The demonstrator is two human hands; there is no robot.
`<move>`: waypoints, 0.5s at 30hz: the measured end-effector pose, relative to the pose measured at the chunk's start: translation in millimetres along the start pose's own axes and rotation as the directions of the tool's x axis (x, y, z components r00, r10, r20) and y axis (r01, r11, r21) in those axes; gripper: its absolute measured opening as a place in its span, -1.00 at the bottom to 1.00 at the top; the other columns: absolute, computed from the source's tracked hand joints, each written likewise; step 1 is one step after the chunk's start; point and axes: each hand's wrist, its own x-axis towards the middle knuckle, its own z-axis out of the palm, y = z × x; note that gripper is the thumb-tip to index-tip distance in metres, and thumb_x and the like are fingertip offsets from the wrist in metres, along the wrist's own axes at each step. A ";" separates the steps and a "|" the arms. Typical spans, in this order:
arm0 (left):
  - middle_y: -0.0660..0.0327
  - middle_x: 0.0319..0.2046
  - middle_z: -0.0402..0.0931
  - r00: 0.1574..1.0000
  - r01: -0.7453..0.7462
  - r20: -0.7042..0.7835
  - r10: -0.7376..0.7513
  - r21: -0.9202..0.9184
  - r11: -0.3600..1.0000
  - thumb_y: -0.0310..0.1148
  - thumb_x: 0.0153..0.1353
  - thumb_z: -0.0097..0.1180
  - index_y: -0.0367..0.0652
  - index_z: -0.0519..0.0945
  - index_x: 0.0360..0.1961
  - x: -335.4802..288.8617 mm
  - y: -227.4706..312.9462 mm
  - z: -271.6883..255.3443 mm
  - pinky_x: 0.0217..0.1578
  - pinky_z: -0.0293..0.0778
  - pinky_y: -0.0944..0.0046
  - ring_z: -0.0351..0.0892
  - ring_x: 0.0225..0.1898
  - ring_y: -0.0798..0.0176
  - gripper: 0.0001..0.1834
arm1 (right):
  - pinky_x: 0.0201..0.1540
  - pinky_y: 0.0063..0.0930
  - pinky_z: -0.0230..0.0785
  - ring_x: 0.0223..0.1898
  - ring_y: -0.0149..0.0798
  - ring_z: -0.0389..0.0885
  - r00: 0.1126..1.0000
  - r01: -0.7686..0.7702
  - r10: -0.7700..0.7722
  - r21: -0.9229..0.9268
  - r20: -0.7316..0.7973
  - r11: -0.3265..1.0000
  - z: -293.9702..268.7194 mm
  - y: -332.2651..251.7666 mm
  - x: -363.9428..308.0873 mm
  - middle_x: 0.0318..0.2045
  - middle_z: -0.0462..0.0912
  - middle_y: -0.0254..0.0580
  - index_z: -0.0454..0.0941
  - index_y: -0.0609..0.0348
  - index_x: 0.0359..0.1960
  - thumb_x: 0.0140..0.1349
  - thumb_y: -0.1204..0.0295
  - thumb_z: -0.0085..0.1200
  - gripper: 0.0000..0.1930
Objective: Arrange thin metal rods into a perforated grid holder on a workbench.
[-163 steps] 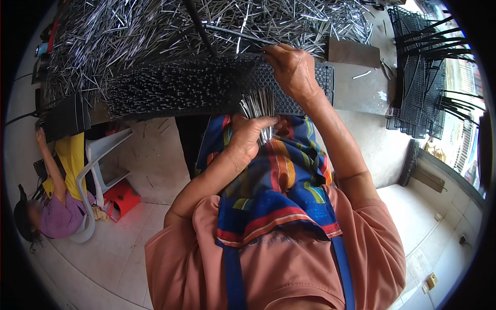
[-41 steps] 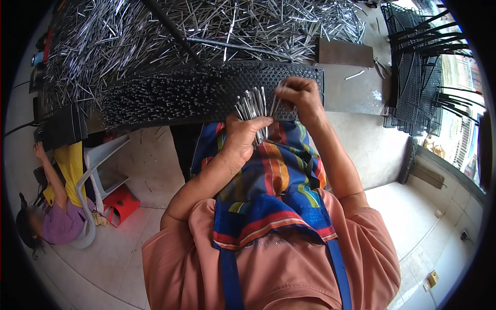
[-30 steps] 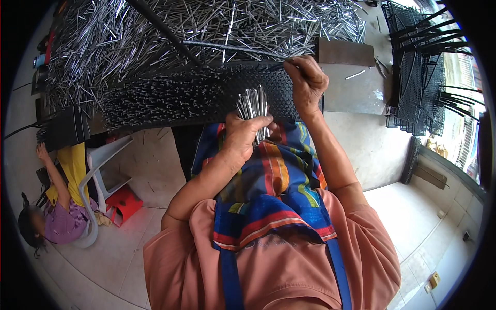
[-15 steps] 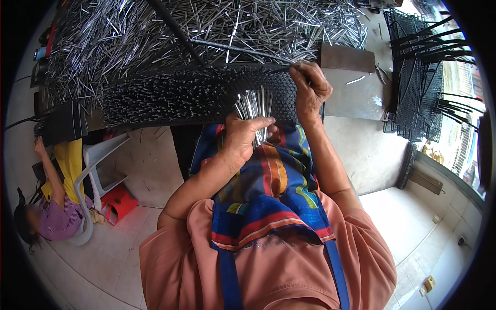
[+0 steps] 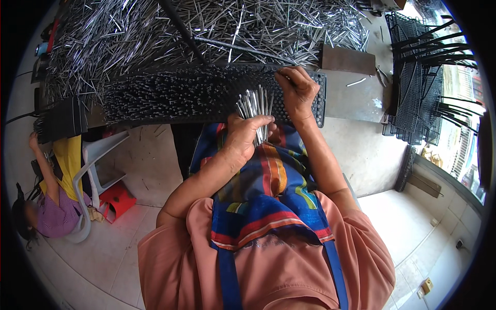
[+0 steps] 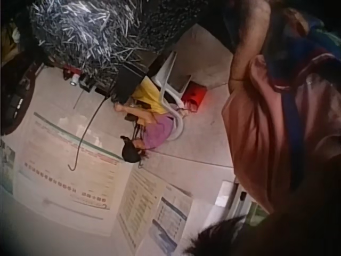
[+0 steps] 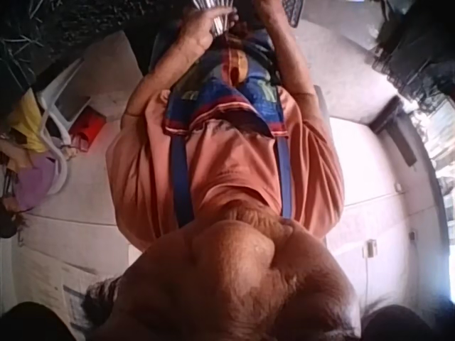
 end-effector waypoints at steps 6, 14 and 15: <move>0.12 -0.43 0.65 1.000 -0.018 0.014 0.019 -0.040 0.999 -0.64 0.00 0.25 -0.28 0.61 -0.26 -1.1 -1.2 -0.2 -0.49 0.59 0.30 0.68 -0.50 0.23 -0.77 | -0.42 -0.47 0.40 -0.49 -0.27 0.62 1.000 -0.025 0.023 -0.157 -0.014 0.987 -5.2 -5.3 1.8 -0.45 0.64 -0.13 0.70 0.19 -0.24 0.11 0.56 0.24 -0.84; 0.07 -0.39 0.66 0.996 -0.026 0.083 0.031 -0.064 0.998 -0.68 0.04 0.19 -0.31 0.59 -0.19 3.4 2.2 -3.5 -0.42 0.62 0.24 0.68 -0.45 0.18 -0.74 | -0.38 -0.40 0.41 -0.49 -0.22 0.63 0.998 -0.045 0.058 -0.318 0.033 0.947 -19.8 -12.9 0.7 -0.50 0.64 -0.17 0.68 0.20 -0.25 0.15 0.44 0.24 -0.84; 0.06 -0.38 0.65 0.994 -0.001 0.104 0.008 -0.064 0.998 -0.69 0.03 0.17 -0.32 0.59 -0.18 1.2 3.3 -1.9 -0.39 0.65 0.22 0.68 -0.44 0.16 -0.73 | -0.41 -0.38 0.40 -0.51 -0.27 0.61 0.941 -0.259 0.265 -0.055 0.211 0.964 -28.3 -12.8 -4.7 -0.53 0.64 -0.21 0.67 0.22 -0.32 0.13 0.43 0.25 -0.86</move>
